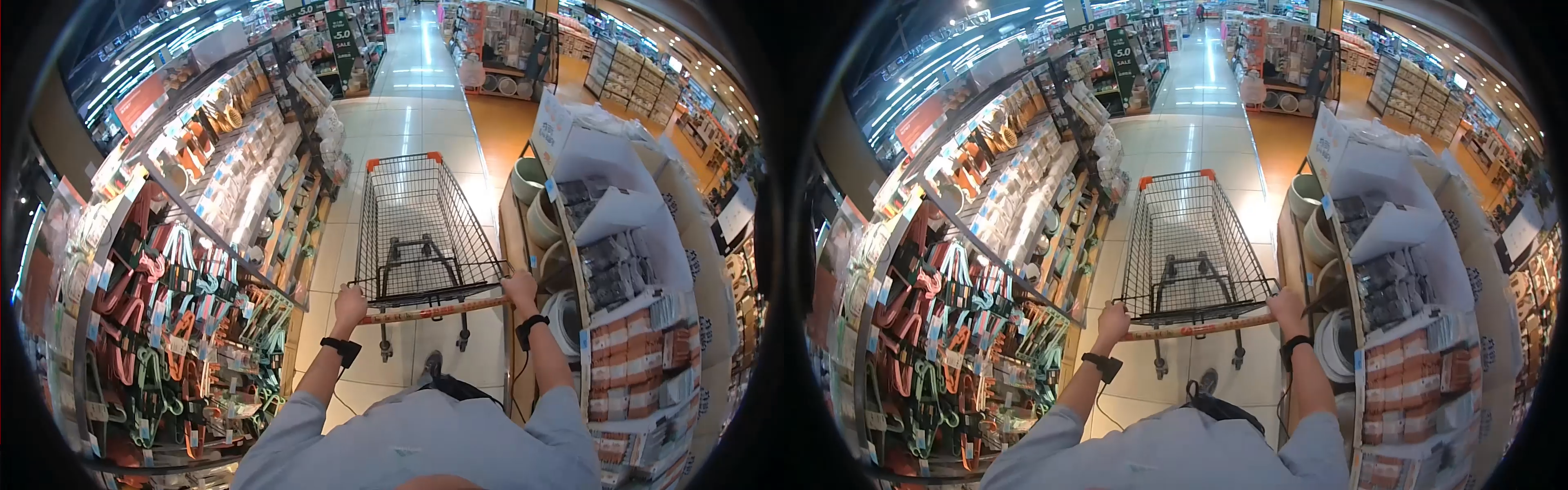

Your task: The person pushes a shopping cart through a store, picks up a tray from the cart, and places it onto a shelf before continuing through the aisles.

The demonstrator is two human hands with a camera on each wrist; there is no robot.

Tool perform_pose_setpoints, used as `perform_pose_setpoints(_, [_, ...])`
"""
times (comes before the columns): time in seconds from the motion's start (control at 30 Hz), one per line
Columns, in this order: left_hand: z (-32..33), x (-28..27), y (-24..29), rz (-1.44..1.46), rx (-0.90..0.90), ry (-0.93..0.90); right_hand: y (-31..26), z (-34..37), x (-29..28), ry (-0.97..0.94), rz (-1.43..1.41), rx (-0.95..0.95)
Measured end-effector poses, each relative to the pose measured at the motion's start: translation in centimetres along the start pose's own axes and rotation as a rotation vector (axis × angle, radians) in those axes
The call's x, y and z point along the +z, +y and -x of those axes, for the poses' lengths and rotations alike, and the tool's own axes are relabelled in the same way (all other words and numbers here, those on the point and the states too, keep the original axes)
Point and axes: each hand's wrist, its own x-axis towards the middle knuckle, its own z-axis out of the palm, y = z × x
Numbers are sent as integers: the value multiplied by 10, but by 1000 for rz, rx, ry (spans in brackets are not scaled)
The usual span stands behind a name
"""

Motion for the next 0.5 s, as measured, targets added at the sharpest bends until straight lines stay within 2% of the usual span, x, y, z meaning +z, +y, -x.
perform_pose_setpoints(0.03, [-19, 0, 5, -36, 23, 8, -10, -14, -2, 52, 13, -10])
perform_pose_setpoints(0.27, [-151, 2, 31, -1, 12, 35, -51, -139, 0, 52, -20, -33])
perform_pose_setpoints(0.33, [-188, 2, 38, -4, 9, 30, -67, -173, -1, -45, -9, 35])
perform_pose_setpoints(0.37, [-206, 2, 41, 3, 8, 31, -71, -191, 5, 14, 14, 22])
perform_pose_setpoints(0.5, [-281, 12, 48, 23, 39, 66, -89, -262, 12, 4, 14, 12])
